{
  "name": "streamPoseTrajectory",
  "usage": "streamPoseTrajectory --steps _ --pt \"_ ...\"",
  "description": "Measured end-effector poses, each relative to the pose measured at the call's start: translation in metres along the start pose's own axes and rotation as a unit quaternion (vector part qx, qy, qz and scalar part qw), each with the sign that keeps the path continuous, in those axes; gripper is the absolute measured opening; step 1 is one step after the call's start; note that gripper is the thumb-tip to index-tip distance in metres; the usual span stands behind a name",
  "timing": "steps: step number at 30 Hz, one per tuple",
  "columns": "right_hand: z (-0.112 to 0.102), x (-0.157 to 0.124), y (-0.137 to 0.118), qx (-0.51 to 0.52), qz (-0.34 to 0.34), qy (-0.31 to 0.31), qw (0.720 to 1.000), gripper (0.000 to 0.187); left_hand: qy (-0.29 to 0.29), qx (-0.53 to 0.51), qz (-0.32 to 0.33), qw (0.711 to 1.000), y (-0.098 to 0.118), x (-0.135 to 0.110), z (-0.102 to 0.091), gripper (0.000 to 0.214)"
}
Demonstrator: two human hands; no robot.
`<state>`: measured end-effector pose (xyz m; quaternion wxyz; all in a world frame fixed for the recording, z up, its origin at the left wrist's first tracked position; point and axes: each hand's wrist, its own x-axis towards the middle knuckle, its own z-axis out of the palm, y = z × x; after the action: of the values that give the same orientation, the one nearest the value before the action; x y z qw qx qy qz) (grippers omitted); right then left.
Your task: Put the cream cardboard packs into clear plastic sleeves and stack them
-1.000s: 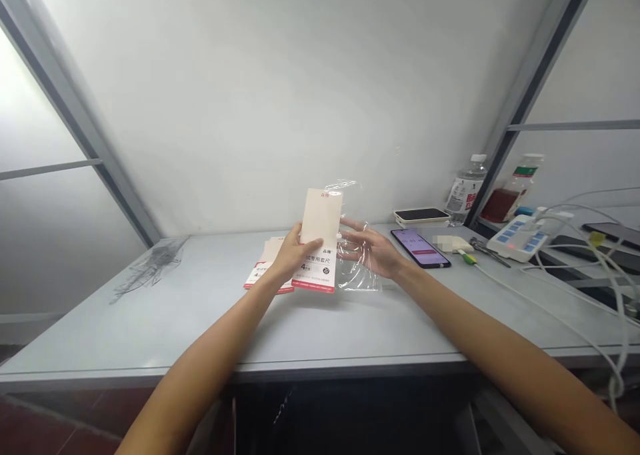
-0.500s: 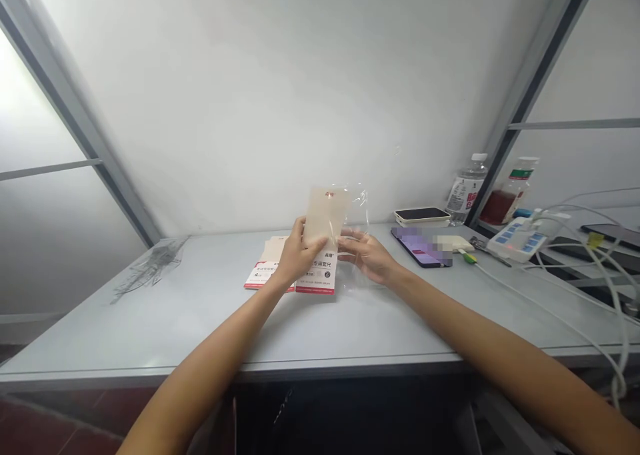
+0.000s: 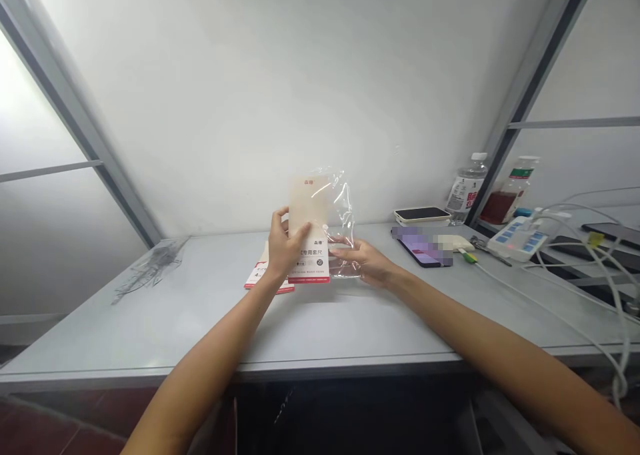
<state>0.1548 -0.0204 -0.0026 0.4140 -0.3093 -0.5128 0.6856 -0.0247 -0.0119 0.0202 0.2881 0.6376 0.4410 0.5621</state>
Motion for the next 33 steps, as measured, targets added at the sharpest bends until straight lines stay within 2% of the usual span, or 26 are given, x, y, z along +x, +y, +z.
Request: streamPoseTrajectory --steps 6,13,22,29,33 --pt "-0.001 0.000 0.001 -0.016 -0.001 0.010 1.000 0.036 0.036 0.104 0.020 0.994 0.004 0.003 -0.007 0.051" --pt "0.002 0.000 0.000 -0.017 0.009 0.021 1.000 0.039 0.088 0.151 0.073 0.982 -0.001 0.006 -0.006 0.048" --pt "0.009 0.003 0.015 -0.018 -0.004 0.019 1.000 0.045 0.117 0.108 0.074 0.985 -0.002 0.006 -0.003 0.044" --pt "0.016 0.003 0.021 -0.003 -0.020 0.007 1.000 0.040 0.104 0.068 0.080 0.989 -0.002 -0.006 0.008 0.047" --pt "0.015 0.005 0.022 -0.022 -0.031 0.001 0.999 0.037 0.129 0.019 0.073 0.989 0.000 -0.007 0.011 0.035"
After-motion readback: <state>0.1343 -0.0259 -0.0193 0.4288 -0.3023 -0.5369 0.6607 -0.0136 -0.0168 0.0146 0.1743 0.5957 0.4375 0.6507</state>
